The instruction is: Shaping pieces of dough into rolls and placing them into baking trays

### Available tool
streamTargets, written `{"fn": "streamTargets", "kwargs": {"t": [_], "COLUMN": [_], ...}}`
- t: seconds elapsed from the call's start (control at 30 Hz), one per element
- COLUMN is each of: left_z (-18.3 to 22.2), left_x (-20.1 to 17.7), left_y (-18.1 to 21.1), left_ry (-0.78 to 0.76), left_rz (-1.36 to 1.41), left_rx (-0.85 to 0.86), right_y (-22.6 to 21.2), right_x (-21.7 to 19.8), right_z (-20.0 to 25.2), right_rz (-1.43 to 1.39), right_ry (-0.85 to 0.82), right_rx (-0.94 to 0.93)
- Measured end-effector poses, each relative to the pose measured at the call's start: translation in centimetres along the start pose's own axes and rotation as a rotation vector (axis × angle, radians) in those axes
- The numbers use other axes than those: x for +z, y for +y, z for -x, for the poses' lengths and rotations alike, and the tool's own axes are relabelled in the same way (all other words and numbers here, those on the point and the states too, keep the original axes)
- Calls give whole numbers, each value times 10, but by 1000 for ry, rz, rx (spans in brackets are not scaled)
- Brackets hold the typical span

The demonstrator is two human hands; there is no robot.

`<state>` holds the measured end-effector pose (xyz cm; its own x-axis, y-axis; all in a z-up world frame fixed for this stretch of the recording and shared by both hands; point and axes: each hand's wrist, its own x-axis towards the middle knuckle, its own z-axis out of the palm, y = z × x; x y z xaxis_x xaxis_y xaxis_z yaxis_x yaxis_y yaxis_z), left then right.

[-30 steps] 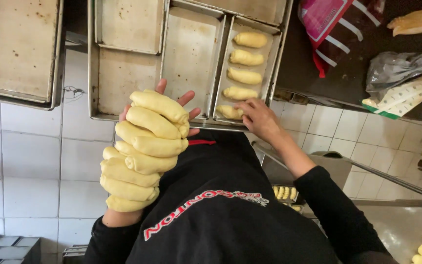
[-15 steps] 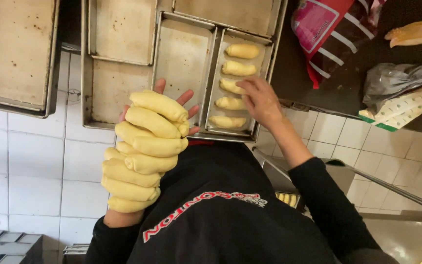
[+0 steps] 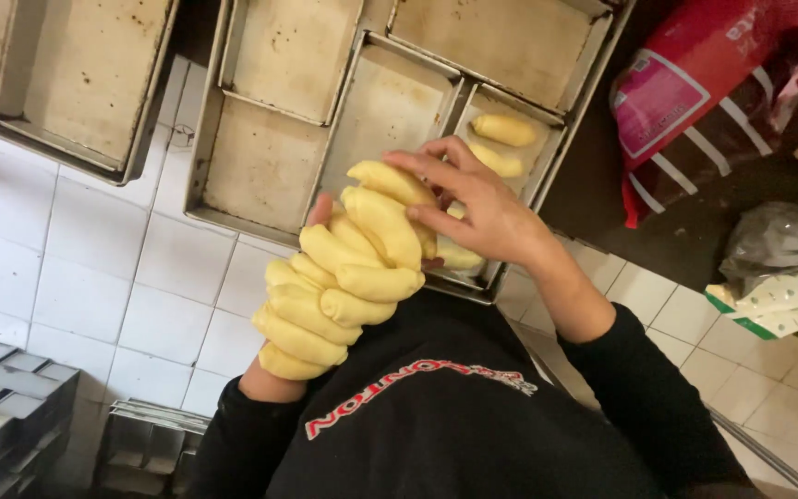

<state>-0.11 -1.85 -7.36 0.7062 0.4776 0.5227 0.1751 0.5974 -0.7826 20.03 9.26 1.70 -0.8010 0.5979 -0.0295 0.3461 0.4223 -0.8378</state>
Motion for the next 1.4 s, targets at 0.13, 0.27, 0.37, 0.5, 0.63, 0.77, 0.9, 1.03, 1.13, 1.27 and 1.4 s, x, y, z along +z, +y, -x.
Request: {"fn": "streamTargets", "kwargs": {"t": [0.13,0.27,0.37,0.5,0.63,0.77,0.9,1.03,1.13,1.27,1.4], "left_z": [-15,-31,69,31,75,86,10,29,53,13,62], "left_x": [33,62,28,83,77,79,142,128,118,139,124], "left_y": [-42,-78,-58,-89,-54,-44,-118,-80,-58,-123,-101], "left_ry": [-74,-442,-354,-314,243,197,-180,-165,-58,-428,-339], "left_rz": [351,978,850,501,-1024,-979,352,366,138,628,606], "left_rx": [-124,-216,-100,63,843,745,-129,-341,-352,-299,-129], "right_y": [15,23,52,71,98,109,26,-53,-57,-52,-12], "right_x": [-11,-20,20,65,94,99,87,109,102,73,85], "right_z": [-14,-16,-32,-46,-40,-49,-64,-79,-82,-65,-47], "right_rz": [-374,-506,23,197,390,438,432,-97,-380,-596,-448], "right_ry": [-18,53,164,-15,117,46,60,232,149,194,225], "right_rx": [158,233,100,0,5,63,165,78,156,189,191]}}
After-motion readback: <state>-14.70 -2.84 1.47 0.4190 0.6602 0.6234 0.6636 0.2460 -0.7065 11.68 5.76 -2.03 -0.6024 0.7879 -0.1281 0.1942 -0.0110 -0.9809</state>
